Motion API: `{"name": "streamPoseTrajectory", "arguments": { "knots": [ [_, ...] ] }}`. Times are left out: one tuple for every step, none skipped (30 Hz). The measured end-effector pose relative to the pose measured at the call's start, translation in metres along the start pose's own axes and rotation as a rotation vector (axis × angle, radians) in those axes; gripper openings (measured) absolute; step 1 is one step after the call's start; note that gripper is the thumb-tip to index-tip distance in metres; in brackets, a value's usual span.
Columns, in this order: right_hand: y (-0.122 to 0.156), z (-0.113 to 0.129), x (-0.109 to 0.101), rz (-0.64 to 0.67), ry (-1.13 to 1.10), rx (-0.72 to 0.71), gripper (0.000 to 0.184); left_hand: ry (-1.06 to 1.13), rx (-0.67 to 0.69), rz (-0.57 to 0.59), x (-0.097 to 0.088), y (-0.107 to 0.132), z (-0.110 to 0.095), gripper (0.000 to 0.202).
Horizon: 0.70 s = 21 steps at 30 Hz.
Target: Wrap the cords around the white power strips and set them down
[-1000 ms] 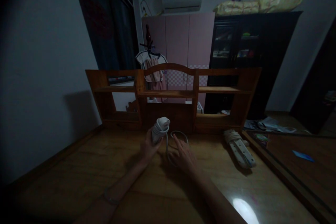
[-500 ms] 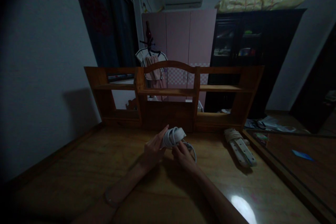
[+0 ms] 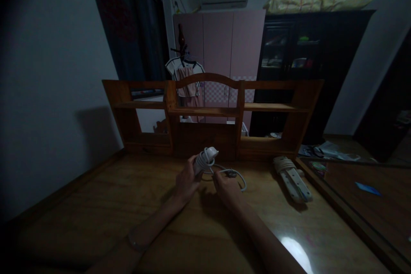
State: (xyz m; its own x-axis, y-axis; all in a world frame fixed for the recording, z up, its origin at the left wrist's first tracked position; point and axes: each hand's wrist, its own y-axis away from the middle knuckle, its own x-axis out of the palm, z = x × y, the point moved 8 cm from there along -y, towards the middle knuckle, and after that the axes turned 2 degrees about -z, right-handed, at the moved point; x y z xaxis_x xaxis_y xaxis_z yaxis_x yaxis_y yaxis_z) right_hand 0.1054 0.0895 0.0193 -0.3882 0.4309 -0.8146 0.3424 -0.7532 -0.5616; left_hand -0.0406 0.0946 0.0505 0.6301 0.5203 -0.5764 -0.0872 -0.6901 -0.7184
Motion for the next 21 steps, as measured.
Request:
{"name": "streamPoseTrajectory", "arguments": {
  "knots": [
    [0.000,0.001,0.001,0.002,0.028,-0.017,0.027,-0.008,-0.013,0.004,0.000,0.000,0.002,0.067],
    [0.000,0.003,0.001,0.004,0.056,-0.035,0.026,-0.021,-0.025,0.008,0.001,0.000,0.003,0.070],
    [0.001,0.004,0.002,0.003,0.083,-0.054,0.024,-0.038,-0.035,0.013,0.001,-0.001,0.004,0.072],
    [0.001,0.006,0.002,0.000,0.108,-0.076,0.023,-0.056,-0.041,0.019,0.001,-0.001,0.005,0.073],
    [0.001,0.008,0.002,-0.006,0.129,-0.095,0.022,-0.076,-0.047,0.026,0.002,-0.001,0.005,0.074],
    [0.002,0.009,0.001,-0.014,0.146,-0.114,0.020,-0.096,-0.053,0.037,0.003,-0.001,0.006,0.074],
    [0.002,0.011,0.000,-0.022,0.158,-0.135,0.019,-0.115,-0.060,0.049,0.004,-0.001,0.007,0.074],
    [0.003,0.012,-0.002,-0.031,0.167,-0.157,0.018,-0.132,-0.066,0.061,0.006,-0.001,0.008,0.074],
    [0.003,0.014,-0.004,-0.043,0.175,-0.179,0.018,-0.146,-0.074,0.073,0.008,-0.001,0.009,0.074],
    [0.003,0.016,-0.006,-0.058,0.184,-0.203,0.017,-0.159,-0.082,0.083,0.009,-0.001,0.011,0.074],
    [0.004,0.018,-0.009,-0.078,0.193,-0.223,0.017,-0.171,-0.087,0.090,0.009,-0.001,0.012,0.075],
    [0.004,0.020,-0.012,-0.102,0.200,-0.239,0.017,-0.180,-0.084,0.096,0.009,-0.002,0.012,0.076],
    [0.004,0.023,-0.016,-0.128,0.206,-0.247,0.018,-0.189,-0.072,0.100,0.008,-0.002,0.012,0.077],
    [0.004,0.025,-0.019,-0.156,0.210,-0.252,0.018,-0.200,-0.050,0.102,0.007,-0.003,0.010,0.078],
    [0.004,0.028,-0.022,-0.181,0.210,-0.255,0.019,-0.213,-0.022,0.102,0.005,-0.004,0.009,0.079],
    [0.004,0.031,-0.024,-0.203,0.206,-0.258,0.020,-0.232,0.010,0.103,0.004,-0.005,0.006,0.080],
    [0.005,0.033,-0.026,-0.223,0.199,-0.260,0.021,-0.257,0.041,0.107,0.002,-0.006,0.004,0.081],
    [0.005,0.035,-0.028,-0.240,0.189,-0.264,0.021,-0.287,0.069,0.113,0.001,-0.006,0.002,0.081],
    [0.006,0.037,-0.029,-0.253,0.179,-0.267,0.022,-0.321,0.094,0.122,0.001,-0.007,0.001,0.080],
    [0.006,0.037,-0.030,-0.259,0.171,-0.265,0.023,-0.353,0.119,0.134,0.002,-0.008,-0.001,0.079],
    [0.006,0.037,-0.031,-0.260,0.167,-0.262,0.023,-0.381,0.148,0.146,0.003,-0.008,-0.002,0.078]
  ]
}}
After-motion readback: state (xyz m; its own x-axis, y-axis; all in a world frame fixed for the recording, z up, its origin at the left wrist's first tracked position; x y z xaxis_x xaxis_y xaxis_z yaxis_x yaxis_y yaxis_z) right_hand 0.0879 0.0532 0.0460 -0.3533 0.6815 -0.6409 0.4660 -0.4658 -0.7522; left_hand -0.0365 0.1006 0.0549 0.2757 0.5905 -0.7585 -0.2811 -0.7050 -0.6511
